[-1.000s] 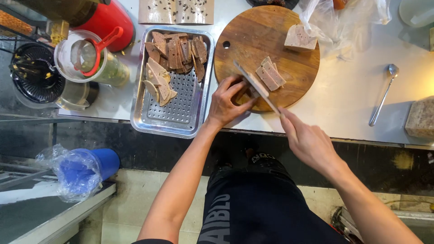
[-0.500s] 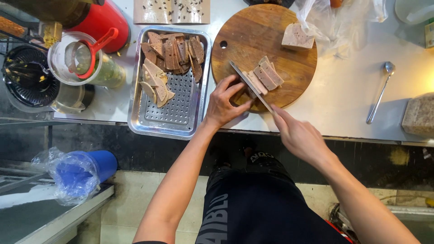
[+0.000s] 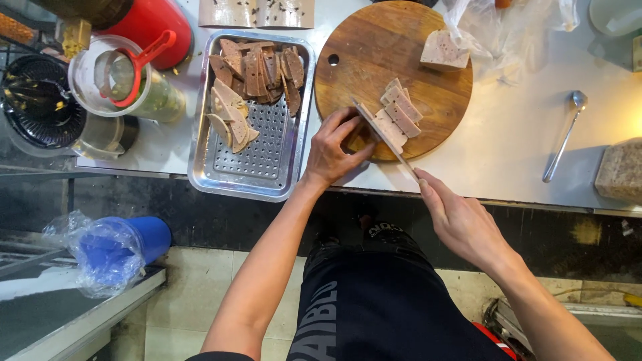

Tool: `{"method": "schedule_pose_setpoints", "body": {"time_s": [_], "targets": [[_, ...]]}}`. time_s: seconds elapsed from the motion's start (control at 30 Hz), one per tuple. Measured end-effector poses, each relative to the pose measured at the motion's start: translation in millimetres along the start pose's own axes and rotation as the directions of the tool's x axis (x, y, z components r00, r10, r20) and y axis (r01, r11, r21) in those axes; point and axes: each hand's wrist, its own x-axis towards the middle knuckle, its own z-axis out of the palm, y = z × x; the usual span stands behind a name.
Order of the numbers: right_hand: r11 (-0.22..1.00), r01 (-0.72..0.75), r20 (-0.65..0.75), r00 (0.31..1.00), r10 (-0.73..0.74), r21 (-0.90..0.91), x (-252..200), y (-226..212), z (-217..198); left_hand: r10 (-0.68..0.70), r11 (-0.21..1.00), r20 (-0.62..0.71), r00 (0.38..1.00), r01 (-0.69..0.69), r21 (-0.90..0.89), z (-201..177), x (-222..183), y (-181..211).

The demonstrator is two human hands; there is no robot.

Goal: Slicing pieces of Vietnamese ham into thin strips on a wooden cutting board using a kitchen knife.

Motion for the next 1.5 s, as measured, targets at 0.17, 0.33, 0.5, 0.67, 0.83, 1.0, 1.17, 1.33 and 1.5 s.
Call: {"method": "schedule_pose_setpoints", "body": {"time_s": [0.17, 0.33, 0.5, 0.67, 0.83, 1.0, 1.17, 1.33, 1.5], "targets": [[0.999, -0.035, 0.032, 0.999, 0.035, -0.009, -4, -1, -3, -0.004, 1.000, 0.006, 1.000, 0.004, -0.008, 0, 0, -2], [0.998, -0.059, 0.062, 0.996, 0.060, -0.011, -7, -1, -6, -0.002, 1.000, 0.002, 1.000, 0.002, 0.000, -2, 2, 2], [0.999, -0.013, 0.073, 0.997, 0.011, 0.029, -2, 7, -6, 0.003, 1.000, 0.017, 1.000, -0.003, -0.013, 3, 0, -4], [0.989, 0.136, 0.060, 0.988, -0.140, 0.065, 42, 7, 7, 0.006, 1.000, 0.010, 1.000, -0.006, 0.009, 2, -2, -4], [0.992, 0.100, 0.073, 0.992, -0.106, 0.076, 66, 8, 13, 0.032, 0.998, -0.006, 0.999, -0.032, 0.048, 1, 0, 2], [0.989, -0.063, 0.133, 0.990, 0.046, 0.131, 40, 8, 1, 0.019, 1.000, -0.028, 0.999, -0.019, -0.008, -5, -1, 11], [0.988, -0.089, 0.173, 0.983, 0.066, 0.129, 28, -5, -5, 0.021, 1.000, -0.020, 1.000, -0.021, -0.021, -9, 1, 15], [0.988, -0.105, 0.190, 0.978, 0.083, 0.112, 26, -12, -7, 0.027, 0.999, -0.029, 0.999, -0.028, -0.018, -7, -1, 11], [0.990, -0.091, 0.180, 0.981, 0.071, 0.107, 22, -10, -6, 0.034, 0.999, -0.031, 0.999, -0.035, -0.012, -5, -1, 8]]}}
